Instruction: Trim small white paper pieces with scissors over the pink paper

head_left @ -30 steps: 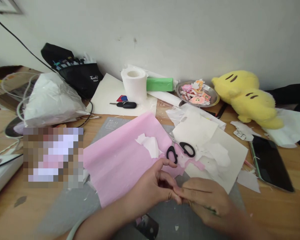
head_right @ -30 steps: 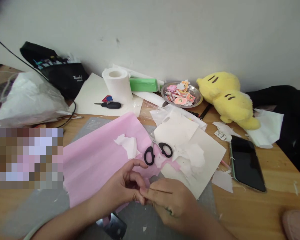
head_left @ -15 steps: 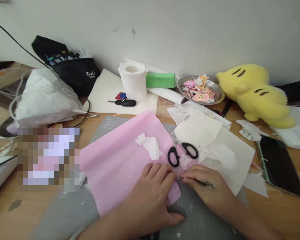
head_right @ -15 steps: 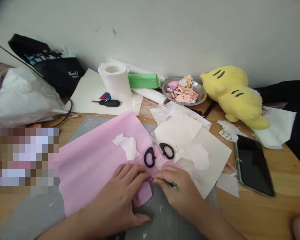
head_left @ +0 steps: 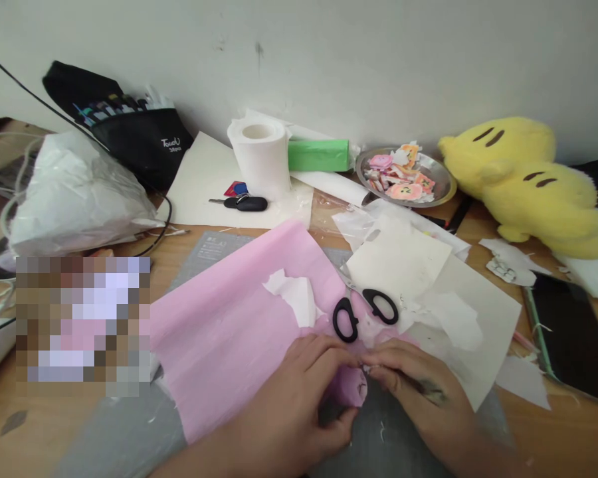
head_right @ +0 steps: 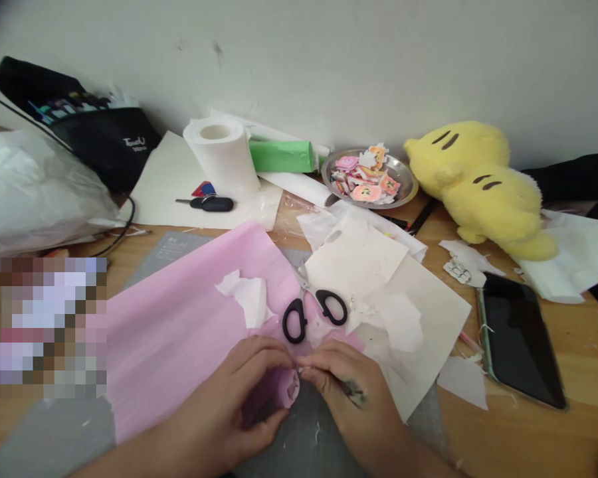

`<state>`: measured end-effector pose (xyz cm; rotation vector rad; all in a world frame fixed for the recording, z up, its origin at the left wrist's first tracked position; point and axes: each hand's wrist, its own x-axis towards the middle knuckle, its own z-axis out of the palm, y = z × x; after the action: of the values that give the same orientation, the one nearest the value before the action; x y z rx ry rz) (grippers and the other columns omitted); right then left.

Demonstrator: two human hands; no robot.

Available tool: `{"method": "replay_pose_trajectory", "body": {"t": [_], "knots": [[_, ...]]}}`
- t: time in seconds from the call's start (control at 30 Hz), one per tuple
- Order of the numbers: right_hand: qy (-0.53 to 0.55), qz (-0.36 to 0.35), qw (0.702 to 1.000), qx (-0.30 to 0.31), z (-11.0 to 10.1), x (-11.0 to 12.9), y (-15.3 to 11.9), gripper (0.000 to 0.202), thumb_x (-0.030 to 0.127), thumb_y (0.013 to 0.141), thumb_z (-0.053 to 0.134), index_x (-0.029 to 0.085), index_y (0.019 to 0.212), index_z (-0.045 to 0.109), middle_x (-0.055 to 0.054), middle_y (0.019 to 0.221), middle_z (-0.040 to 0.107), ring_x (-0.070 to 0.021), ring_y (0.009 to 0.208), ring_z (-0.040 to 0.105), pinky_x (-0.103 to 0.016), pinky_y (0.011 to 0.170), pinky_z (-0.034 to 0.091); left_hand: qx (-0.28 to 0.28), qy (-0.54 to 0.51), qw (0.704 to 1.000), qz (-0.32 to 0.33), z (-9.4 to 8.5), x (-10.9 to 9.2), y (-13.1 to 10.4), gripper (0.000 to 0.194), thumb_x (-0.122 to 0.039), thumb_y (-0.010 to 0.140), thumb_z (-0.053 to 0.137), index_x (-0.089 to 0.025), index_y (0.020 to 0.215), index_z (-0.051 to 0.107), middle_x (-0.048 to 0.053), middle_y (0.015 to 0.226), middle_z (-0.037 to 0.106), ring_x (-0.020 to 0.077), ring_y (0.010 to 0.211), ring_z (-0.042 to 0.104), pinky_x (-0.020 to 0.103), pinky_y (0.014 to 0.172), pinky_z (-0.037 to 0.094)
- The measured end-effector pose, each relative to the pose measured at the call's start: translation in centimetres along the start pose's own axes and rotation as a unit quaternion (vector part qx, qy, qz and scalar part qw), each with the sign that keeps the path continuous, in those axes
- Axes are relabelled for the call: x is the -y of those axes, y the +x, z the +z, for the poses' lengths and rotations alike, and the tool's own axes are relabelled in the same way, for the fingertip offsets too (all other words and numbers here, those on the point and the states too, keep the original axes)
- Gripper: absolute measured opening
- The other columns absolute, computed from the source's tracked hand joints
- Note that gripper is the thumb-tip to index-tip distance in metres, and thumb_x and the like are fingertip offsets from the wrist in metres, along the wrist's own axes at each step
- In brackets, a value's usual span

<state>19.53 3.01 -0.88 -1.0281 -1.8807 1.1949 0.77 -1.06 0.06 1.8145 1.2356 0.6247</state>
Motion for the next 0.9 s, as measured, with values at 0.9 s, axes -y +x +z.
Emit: {"method": "replay_pose_trajectory", "body": {"t": [0.9], "knots": [[0.017, -0.057, 0.998, 0.011, 0.4, -0.9, -1.6, 0.021, 0.034, 0.087, 0.060, 0.029, 0.105, 0.051, -0.001, 0.082, 0.054, -0.0137, 0.063, 0.050, -0.021, 0.052, 0.044, -0.015, -0.045, 0.998, -0.030, 0.2, 0.2, -0.1, 0.039, -0.015, 0.074, 0.064, -0.023, 0.110, 0.053, 0.007, 0.106, 0.063, 0.0236, 0.099, 0.057, 0.035, 0.084, 0.046]]}}
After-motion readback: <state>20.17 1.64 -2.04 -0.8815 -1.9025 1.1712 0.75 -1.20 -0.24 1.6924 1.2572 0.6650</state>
